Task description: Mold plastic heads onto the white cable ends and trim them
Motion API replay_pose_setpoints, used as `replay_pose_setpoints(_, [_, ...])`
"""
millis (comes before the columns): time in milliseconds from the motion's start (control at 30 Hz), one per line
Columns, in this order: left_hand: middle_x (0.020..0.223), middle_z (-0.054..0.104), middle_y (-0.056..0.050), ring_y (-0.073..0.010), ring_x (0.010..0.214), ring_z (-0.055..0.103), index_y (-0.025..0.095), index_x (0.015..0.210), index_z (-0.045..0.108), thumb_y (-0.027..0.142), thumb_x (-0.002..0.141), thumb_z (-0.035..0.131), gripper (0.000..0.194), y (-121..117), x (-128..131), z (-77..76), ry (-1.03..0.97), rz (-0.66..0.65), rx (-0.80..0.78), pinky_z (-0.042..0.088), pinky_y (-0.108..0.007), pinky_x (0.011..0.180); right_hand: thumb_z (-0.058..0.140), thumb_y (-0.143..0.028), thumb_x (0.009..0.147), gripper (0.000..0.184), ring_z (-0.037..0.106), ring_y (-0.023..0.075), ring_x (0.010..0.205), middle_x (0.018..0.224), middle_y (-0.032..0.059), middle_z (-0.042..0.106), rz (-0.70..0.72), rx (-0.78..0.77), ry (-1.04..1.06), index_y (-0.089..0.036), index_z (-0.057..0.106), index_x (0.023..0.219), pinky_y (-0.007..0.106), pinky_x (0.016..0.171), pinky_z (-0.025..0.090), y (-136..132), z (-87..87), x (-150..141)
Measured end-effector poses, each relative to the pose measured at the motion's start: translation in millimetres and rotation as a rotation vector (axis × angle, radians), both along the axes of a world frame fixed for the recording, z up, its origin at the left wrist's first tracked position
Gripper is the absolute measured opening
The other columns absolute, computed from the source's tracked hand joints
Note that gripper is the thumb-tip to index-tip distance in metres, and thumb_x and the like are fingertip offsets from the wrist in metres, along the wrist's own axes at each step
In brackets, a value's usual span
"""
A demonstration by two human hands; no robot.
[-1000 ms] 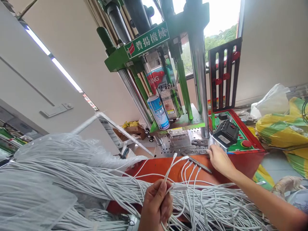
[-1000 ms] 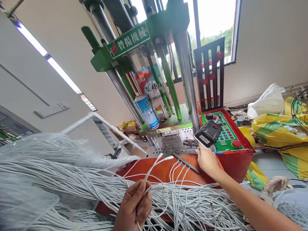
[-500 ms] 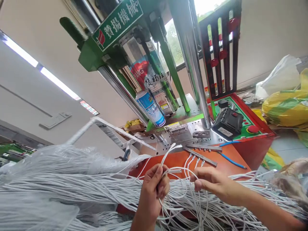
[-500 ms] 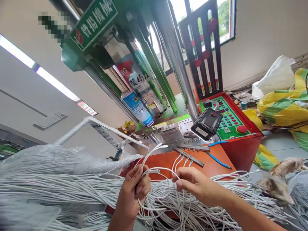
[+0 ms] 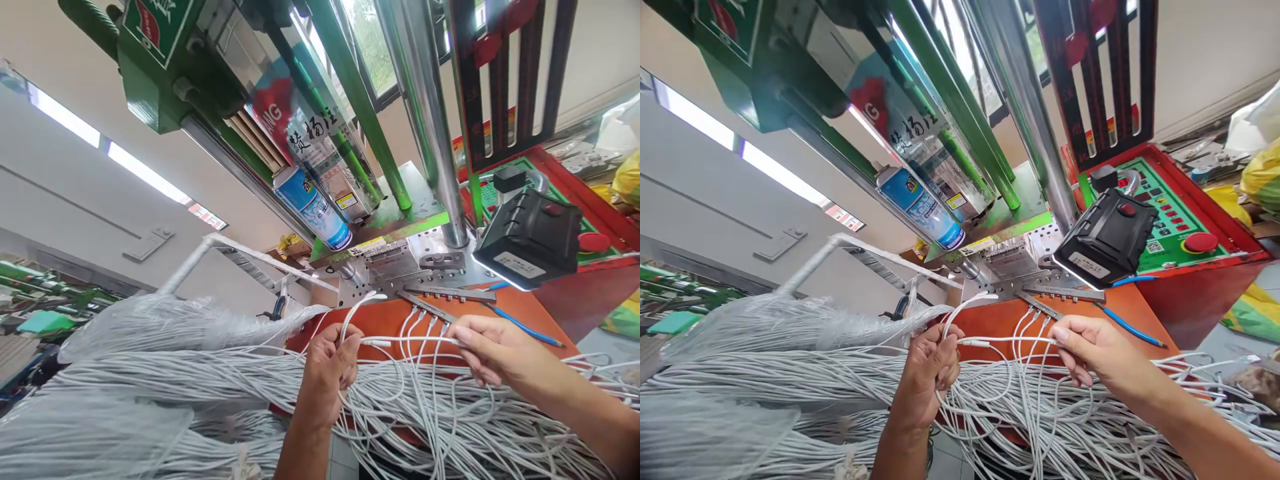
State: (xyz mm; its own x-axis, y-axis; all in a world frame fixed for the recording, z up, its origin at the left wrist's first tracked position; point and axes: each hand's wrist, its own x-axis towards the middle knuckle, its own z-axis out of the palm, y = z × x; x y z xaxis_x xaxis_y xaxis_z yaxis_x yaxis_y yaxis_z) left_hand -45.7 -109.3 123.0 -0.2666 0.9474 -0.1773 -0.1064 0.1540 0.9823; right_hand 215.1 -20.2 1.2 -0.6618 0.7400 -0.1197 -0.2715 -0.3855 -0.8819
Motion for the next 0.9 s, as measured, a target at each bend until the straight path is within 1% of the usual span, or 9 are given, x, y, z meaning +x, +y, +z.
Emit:
replay_pose_setpoints(133, [0.044, 0.042, 0.01, -0.003, 0.036, 0.023, 0.018, 0.085, 0.065, 0.052, 0.082, 0.086, 0.04, 4.7, 5.3, 0.5, 0.113, -0.012, -0.077, 0.017, -0.015, 0.036, 0.068, -0.068, 0.093, 0.048, 0.037, 0.0086, 0.046, 0.055, -0.0043, 0.052, -0.073, -0.008, -0.049, -0.021, 0.063, 0.085, 0.027, 0.052, 0.043, 2.5, -4.0, 0.5])
replay_pose_setpoints(233, [0.043, 0.046, 0.008, -0.0037, 0.035, 0.026, 0.017, 0.084, 0.065, 0.054, 0.082, 0.084, 0.041, 6.1, 10.6, 0.9, 0.157, 0.0, -0.097, 0.016, -0.016, 0.036, 0.069, -0.069, 0.092, 0.05, 0.037, 0.0086, 0.046, 0.056, -0.0031, 0.053, -0.114, -0.011, -0.079, -0.022, 0.061, 0.077, 0.027, 0.05, 0.041, 3.1, -6.2, 2.0])
replay_pose_setpoints(400, [0.043, 0.047, 0.008, -0.004, 0.036, 0.027, 0.017, 0.083, 0.066, 0.054, 0.082, 0.084, 0.041, 6.8, 18.1, 4.2, 0.173, 0.012, -0.092, 0.017, -0.016, 0.037, 0.067, -0.074, 0.09, 0.057, 0.04, 0.0107, 0.047, 0.055, -0.0012, 0.051, -0.225, 0.128, -0.171, -0.022, 0.06, 0.067, 0.027, 0.048, 0.037, 1.6, 2.1, 2.5])
replay_pose_setpoints(533, [0.044, 0.047, 0.007, -0.0042, 0.037, 0.027, 0.016, 0.084, 0.066, 0.054, 0.084, 0.082, 0.041, 7.4, 19.8, 7.8, 0.205, -0.005, -0.089, 0.017, -0.017, 0.037, 0.068, -0.071, 0.092, 0.055, 0.043, 0.0103, 0.052, 0.061, -0.0008, 0.055, -0.307, 0.146, -0.197, -0.02, 0.061, 0.07, 0.025, 0.051, 0.037, 1.0, 6.0, 2.8])
replay_pose_setpoints(700, [0.046, 0.046, 0.007, -0.004, 0.039, 0.029, 0.016, 0.085, 0.068, 0.054, 0.087, 0.08, 0.039, 0.1, 27.2, 5.9, 0.251, -0.039, -0.085, 0.019, -0.016, 0.04, 0.073, -0.064, 0.091, 0.046, 0.045, 0.0101, 0.055, 0.062, -0.0034, 0.054, -0.323, 0.066, -0.088, -0.02, 0.064, 0.081, 0.025, 0.057, 0.043, 2.4, -3.7, 4.2])
replay_pose_setpoints(767, [0.046, 0.044, 0.007, -0.0038, 0.04, 0.029, 0.016, 0.083, 0.069, 0.051, 0.088, 0.079, 0.037, -3.9, 26.4, 3.8, 0.288, -0.039, -0.02, 0.019, -0.017, 0.041, 0.072, -0.064, 0.092, 0.044, 0.046, 0.0104, 0.055, 0.064, -0.0032, 0.056, -0.304, 0.055, -0.071, -0.021, 0.065, 0.085, 0.026, 0.058, 0.044, 2.8, -5.3, 4.5])
replay_pose_setpoints(800, [0.047, 0.043, 0.007, -0.0039, 0.04, 0.029, 0.016, 0.082, 0.069, 0.05, 0.089, 0.079, 0.035, -4.0, 22.1, 3.6, 0.313, -0.011, 0.048, 0.019, -0.017, 0.041, 0.071, -0.064, 0.093, 0.043, 0.048, 0.0111, 0.056, 0.067, -0.0024, 0.059, -0.305, 0.062, -0.079, -0.021, 0.066, 0.089, 0.027, 0.059, 0.045, 3.2, -5.1, 4.6])
replay_pose_setpoints(833, [0.047, 0.041, 0.008, -0.0042, 0.04, 0.029, 0.017, 0.083, 0.069, 0.048, 0.09, 0.078, 0.033, -1.7, 14.2, 4.3, 0.345, 0.056, 0.155, 0.021, -0.018, 0.041, 0.068, -0.065, 0.094, 0.043, 0.051, 0.0122, 0.058, 0.07, -0.0013, 0.062, -0.321, 0.082, -0.101, -0.021, 0.067, 0.091, 0.028, 0.061, 0.047, 3.5, -4.5, 4.7])
replay_pose_setpoints(900, [0.049, 0.039, 0.009, -0.0058, 0.04, 0.032, 0.019, 0.09, 0.067, 0.047, 0.092, 0.074, 0.029, 11.7, -13.5, 9.1, 0.442, 0.323, 0.435, 0.027, -0.018, 0.043, 0.062, -0.066, 0.097, 0.045, 0.057, 0.0154, 0.064, 0.076, 0.001, 0.066, -0.412, 0.165, -0.184, -0.022, 0.068, 0.094, 0.031, 0.067, 0.05, 4.2, -3.5, 5.1])
